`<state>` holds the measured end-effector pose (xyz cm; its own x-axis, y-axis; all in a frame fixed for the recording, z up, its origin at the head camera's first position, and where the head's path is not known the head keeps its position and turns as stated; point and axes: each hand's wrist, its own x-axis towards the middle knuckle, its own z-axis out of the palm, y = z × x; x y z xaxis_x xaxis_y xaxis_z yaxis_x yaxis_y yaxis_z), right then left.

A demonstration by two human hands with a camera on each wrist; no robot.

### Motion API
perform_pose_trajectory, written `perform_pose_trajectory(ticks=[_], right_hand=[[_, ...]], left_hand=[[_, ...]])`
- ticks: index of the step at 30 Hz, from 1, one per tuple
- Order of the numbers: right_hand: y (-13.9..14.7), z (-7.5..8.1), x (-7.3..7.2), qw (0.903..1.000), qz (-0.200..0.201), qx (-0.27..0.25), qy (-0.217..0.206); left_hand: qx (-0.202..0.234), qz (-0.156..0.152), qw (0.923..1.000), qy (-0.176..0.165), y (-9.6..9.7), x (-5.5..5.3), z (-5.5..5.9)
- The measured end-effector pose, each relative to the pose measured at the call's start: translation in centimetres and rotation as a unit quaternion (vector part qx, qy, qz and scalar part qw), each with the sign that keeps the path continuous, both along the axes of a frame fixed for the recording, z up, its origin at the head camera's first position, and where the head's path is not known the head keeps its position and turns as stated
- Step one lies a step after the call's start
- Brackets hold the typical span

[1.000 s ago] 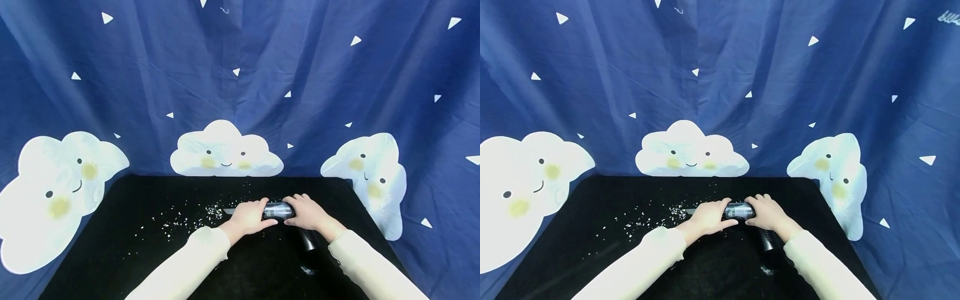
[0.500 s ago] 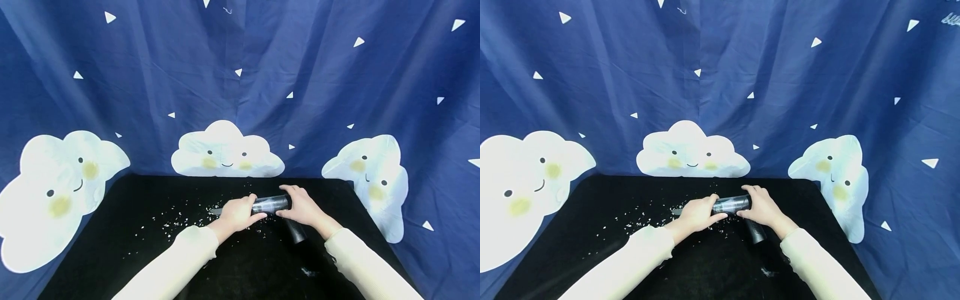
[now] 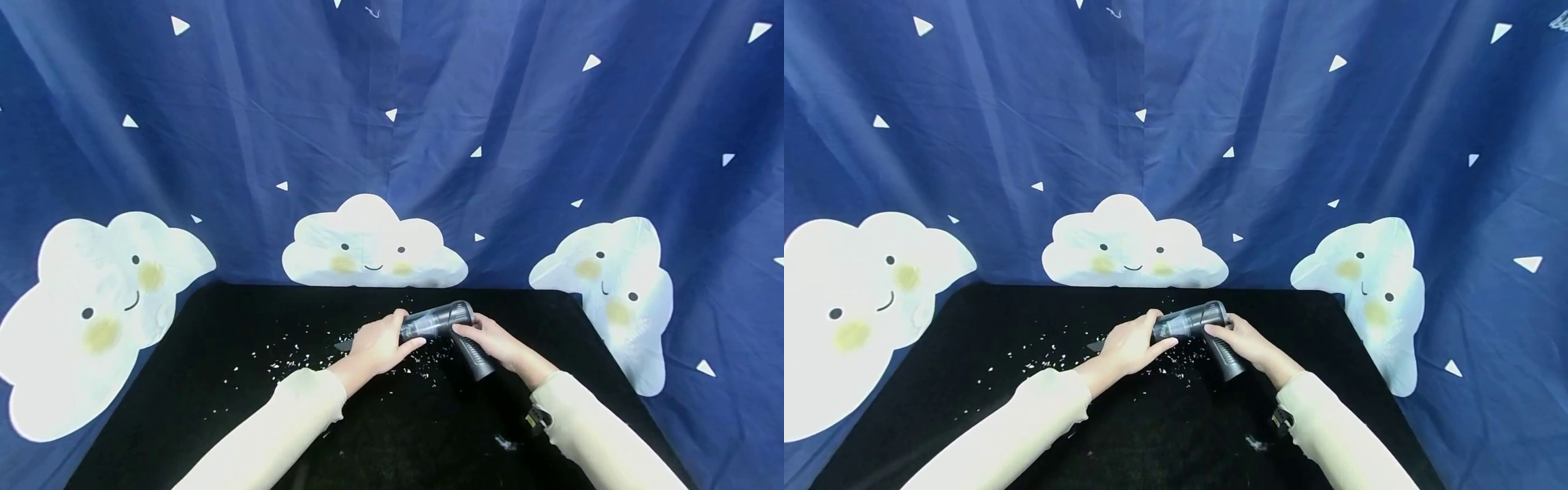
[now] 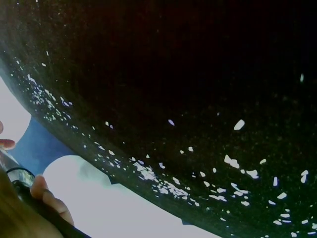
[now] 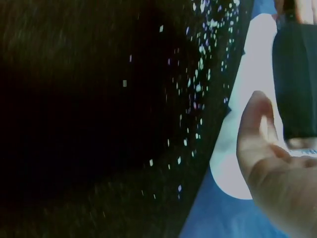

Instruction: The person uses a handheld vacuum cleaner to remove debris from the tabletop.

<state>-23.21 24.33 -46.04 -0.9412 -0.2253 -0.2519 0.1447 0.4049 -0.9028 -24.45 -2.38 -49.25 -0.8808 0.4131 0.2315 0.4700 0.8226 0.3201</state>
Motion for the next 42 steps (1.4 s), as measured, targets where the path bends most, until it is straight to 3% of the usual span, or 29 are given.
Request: perform_pose_trajectory(ticks=[4, 9, 16, 19, 23, 26, 28, 35, 42], right_hand=[[-0.6, -0.2, 0.0, 0.9932, 0.012, -0.101, -0.057], [-0.8, -0.2, 0.0, 0.9763, 0.055, -0.161, -0.134], [0.2, 0.5, 0.3, 0.9265, 0.139, -0.240, -0.254], [0.5, 0.8, 0.5, 0.9076, 0.170, -0.267, -0.276], [0.6, 1.2, 0.6, 0.8921, 0.197, -0.295, -0.279], [0.5, 1.3, 0.7, 0.8881, 0.206, -0.305, -0.276], [0.3, 1.5, 1.0, 0.8908, 0.202, -0.302, -0.272], [0.7, 2.4, 1.5, 0.9153, 0.174, -0.275, -0.238], [2.5, 3.2, 2.3, 0.9156, 0.168, -0.284, -0.230]], left_hand=[[0.016, 0.017, 0.9997, 0.002, 0.0, 0.1, 0.1], [0.017, 0.016, 0.9997, 0.006, -0.1, 0.3, 0.2], [0.023, -0.010, 0.9994, 0.025, 0.1, 0.7, 0.4], [0.039, -0.026, 0.9982, 0.038, 0.3, 0.8, 0.4], [0.063, -0.045, 0.9955, 0.055, 0.4, 0.7, 0.7], [0.065, -0.058, 0.9944, 0.060, 0.3, 0.7, 0.9], [0.060, -0.062, 0.9945, 0.060, 0.4, 0.8, 0.8], [0.054, -0.066, 0.9954, 0.045, 1.4, 1.2, 1.1], [0.071, -0.068, 0.9942, 0.044, 3.4, 1.6, 1.8]])
